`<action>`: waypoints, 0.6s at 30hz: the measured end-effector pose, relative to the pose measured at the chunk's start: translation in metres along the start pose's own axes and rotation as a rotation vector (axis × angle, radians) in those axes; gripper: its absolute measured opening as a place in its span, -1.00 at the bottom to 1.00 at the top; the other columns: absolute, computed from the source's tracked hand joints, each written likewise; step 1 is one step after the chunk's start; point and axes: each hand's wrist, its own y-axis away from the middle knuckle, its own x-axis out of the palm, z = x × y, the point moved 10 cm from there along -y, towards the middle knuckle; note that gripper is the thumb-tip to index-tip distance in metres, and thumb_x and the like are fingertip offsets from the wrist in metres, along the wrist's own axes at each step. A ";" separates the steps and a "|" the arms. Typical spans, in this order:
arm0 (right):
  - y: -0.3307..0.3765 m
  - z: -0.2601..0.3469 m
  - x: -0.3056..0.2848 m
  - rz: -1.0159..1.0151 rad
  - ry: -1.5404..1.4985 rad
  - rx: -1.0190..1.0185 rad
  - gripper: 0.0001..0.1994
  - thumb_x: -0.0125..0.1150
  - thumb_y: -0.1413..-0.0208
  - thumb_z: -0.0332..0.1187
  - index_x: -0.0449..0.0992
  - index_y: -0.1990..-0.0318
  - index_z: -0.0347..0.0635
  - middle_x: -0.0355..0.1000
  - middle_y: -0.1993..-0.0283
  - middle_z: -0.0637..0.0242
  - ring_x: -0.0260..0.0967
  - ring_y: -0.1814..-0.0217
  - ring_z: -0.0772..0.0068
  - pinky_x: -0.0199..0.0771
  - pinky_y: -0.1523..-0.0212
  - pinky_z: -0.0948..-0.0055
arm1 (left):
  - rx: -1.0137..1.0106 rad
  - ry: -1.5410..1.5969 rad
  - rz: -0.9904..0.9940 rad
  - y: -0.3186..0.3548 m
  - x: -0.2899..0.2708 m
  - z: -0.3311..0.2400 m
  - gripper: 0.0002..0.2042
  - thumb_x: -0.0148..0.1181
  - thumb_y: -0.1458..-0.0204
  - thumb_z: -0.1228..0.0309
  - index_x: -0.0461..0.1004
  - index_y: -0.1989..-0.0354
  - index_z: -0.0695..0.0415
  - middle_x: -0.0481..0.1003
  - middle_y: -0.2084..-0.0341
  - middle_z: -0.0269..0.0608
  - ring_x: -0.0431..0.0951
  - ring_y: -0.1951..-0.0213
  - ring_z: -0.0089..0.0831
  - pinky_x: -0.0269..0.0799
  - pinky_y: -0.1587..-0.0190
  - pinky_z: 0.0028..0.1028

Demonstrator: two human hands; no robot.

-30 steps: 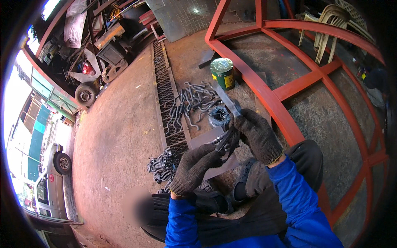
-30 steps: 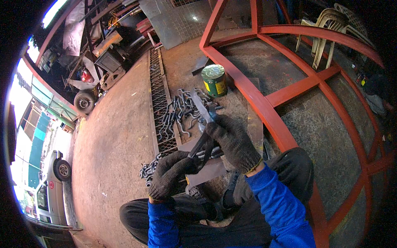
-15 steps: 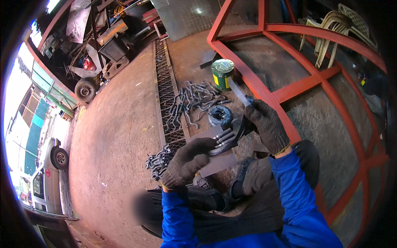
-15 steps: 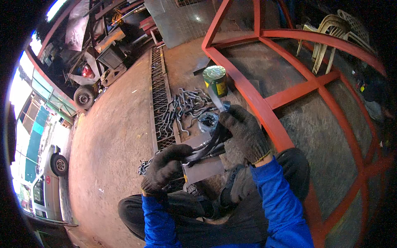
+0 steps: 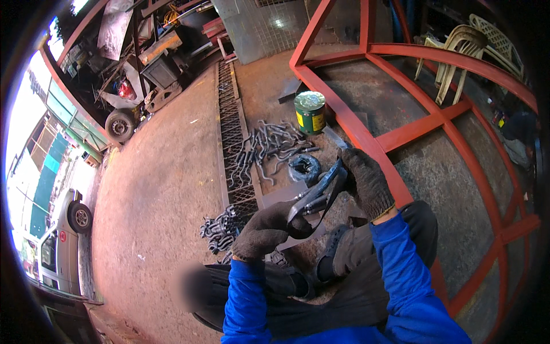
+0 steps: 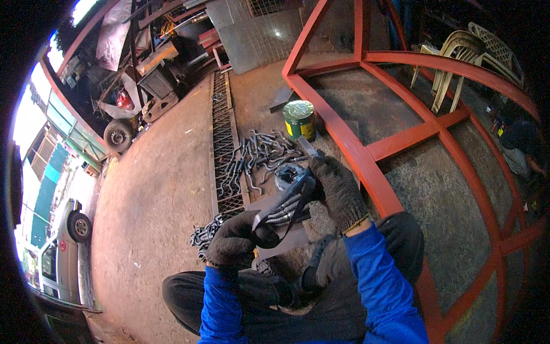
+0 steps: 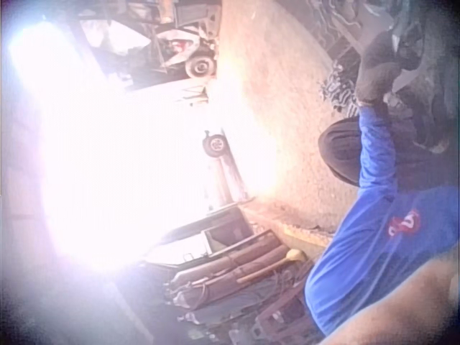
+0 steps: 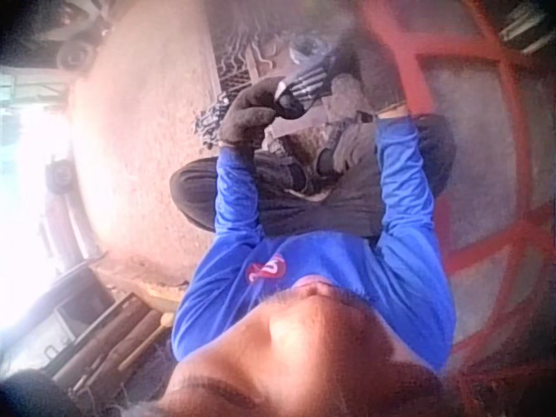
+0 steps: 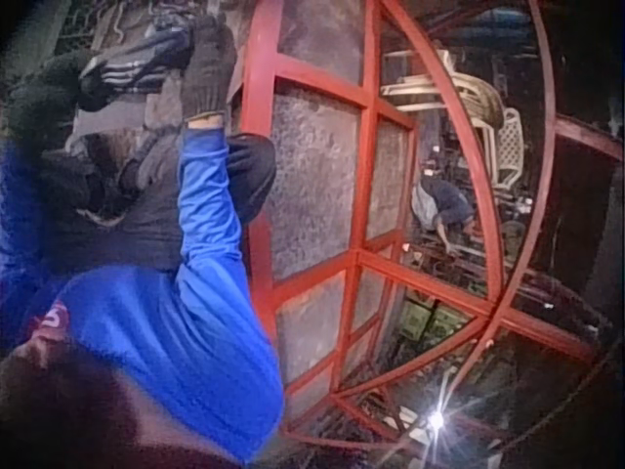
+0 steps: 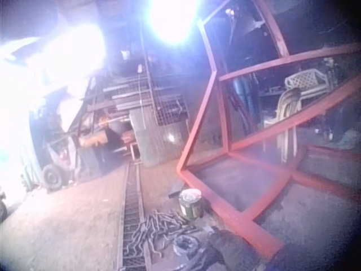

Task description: The person sits on the floor and arranges several wavy metal rods on a flat metal plate. They then use a roll of black tape to wrap the rods together, securing them into a bundle.

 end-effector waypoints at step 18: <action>0.007 0.019 0.027 0.117 0.048 -0.253 -0.50 0.28 -0.04 -0.53 0.30 -0.16 -0.23 0.43 0.14 0.27 0.45 0.20 0.43 0.58 0.17 0.42 | 0.503 -1.093 -1.057 0.034 -0.030 -0.057 -0.79 0.17 0.01 0.63 0.60 0.19 0.23 0.59 0.28 -0.22 0.56 0.32 -0.44 0.50 0.22 -0.45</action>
